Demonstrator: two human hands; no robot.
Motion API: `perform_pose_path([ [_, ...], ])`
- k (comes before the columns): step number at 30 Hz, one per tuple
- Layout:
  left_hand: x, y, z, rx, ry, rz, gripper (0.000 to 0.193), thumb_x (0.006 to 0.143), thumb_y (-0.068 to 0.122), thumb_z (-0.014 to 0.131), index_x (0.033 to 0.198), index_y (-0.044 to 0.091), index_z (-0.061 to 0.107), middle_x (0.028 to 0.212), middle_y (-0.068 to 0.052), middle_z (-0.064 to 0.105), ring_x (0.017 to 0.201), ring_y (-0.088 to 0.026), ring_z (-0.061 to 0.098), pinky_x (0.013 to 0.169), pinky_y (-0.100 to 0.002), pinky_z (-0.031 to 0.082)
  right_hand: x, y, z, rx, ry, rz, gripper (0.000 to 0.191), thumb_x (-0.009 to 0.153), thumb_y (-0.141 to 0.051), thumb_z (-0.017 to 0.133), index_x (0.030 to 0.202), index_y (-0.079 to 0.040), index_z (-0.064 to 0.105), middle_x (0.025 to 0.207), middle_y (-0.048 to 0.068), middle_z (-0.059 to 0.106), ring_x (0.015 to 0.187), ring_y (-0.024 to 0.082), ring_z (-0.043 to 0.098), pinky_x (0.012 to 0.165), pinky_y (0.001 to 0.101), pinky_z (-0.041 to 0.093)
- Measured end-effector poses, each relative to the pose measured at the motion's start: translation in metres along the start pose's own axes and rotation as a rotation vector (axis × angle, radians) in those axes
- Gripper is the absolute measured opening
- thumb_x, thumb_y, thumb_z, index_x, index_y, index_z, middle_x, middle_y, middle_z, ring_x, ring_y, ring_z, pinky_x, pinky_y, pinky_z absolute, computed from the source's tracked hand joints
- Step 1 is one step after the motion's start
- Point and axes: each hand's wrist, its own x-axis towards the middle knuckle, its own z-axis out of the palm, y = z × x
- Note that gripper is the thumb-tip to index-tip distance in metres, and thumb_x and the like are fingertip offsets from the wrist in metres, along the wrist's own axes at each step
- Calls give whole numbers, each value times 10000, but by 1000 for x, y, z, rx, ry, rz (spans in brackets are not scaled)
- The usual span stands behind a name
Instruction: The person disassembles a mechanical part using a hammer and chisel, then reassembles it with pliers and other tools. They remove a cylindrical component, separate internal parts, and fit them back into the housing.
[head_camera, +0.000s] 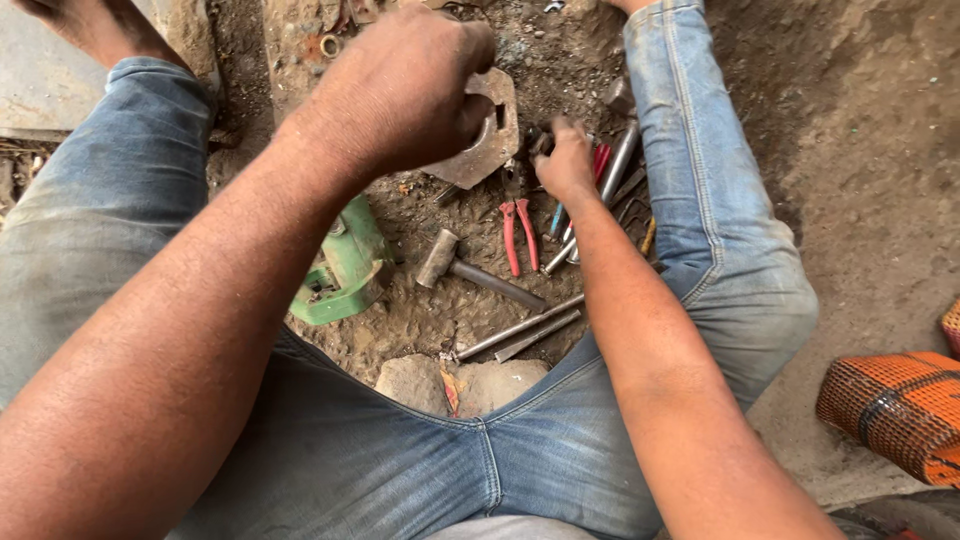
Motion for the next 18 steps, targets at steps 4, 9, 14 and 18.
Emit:
perform_pose_path([
  [4, 2, -3, -4, -62, 46, 20, 205, 855, 118, 780, 1035, 22, 765, 845, -183, 752, 798, -318, 741, 747, -469, 607, -2, -9, -29, 553, 42, 222, 539, 825, 14, 759, 1338, -38, 601, 1136, 153, 728, 768, 223, 719, 648, 353, 637],
  [9, 6, 9, -2, -393, -33, -109, 416, 909, 219, 779, 1249, 20, 644, 1027, -171, 751, 922, -250, 748, 846, -419, 600, -37, -49, -104, 849, -51, -229, 432, 952, 9, 749, 1357, 33, 600, 1072, 185, 692, 774, 183, 715, 663, 323, 645],
  [14, 0, 33, 13, -1036, -100, -94, 466, 910, 249, 721, 1319, 76, 581, 1144, -101, 730, 1012, -196, 747, 825, -341, 670, -105, -60, -116, 790, -66, -455, 623, 894, 45, 697, 1463, -28, 454, 1247, 94, 683, 1094, 145, 726, 958, 283, 627],
  [18, -2, 41, 10, -999, -267, -372, 275, 920, 159, 662, 1137, -8, 691, 929, -151, 771, 723, -211, 751, 590, -333, 629, -110, -55, -92, 737, -97, -222, 599, 796, 43, 724, 1368, -15, 555, 1180, 72, 694, 1038, 159, 716, 867, 308, 643],
])
